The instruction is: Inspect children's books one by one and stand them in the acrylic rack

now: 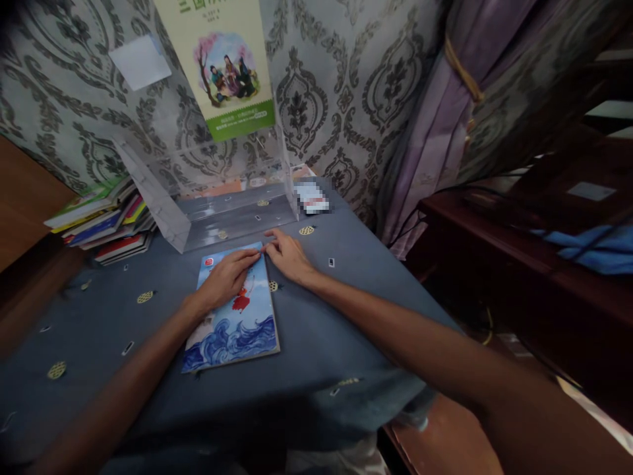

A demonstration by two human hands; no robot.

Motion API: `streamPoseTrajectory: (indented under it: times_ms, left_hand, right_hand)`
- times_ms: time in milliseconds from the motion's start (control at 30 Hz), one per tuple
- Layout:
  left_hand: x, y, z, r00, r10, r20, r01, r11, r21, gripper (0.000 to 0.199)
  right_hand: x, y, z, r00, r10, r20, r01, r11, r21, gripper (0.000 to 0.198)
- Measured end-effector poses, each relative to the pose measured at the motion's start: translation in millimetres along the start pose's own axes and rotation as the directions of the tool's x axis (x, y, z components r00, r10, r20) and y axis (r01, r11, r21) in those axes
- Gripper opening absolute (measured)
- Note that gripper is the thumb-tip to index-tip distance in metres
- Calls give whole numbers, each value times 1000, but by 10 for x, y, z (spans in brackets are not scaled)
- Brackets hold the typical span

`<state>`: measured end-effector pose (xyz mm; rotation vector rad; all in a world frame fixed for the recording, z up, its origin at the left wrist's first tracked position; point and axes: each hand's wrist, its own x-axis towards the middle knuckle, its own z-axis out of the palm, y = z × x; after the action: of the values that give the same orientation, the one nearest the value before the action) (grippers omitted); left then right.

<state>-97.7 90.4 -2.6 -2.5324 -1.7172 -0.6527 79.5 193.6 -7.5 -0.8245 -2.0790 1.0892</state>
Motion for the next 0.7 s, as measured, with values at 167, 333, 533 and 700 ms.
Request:
streamPoseTrajectory:
  times_ms: [167,333,533,700]
  left_hand:
    - [-134,158,-49,998,53,19,-53,999,-10,43]
    - [-310,364,-94,995,97,38,-94,994,-55,47]
    - [-551,675,-203,983,166,80,-159,983,-94,45]
    - [-720,923,-309,969,177,173,-154,979,-136,46]
  right_hand:
    - [16,40,23,1000,-20,4,20,1000,9,33]
    - [17,43,30,999,-34,3,34,999,-9,31]
    - [-1,12,23,999,-43,20,44,997,-57,31]
    - [-24,-18,11,998,-55,34,59,990,-127,31]
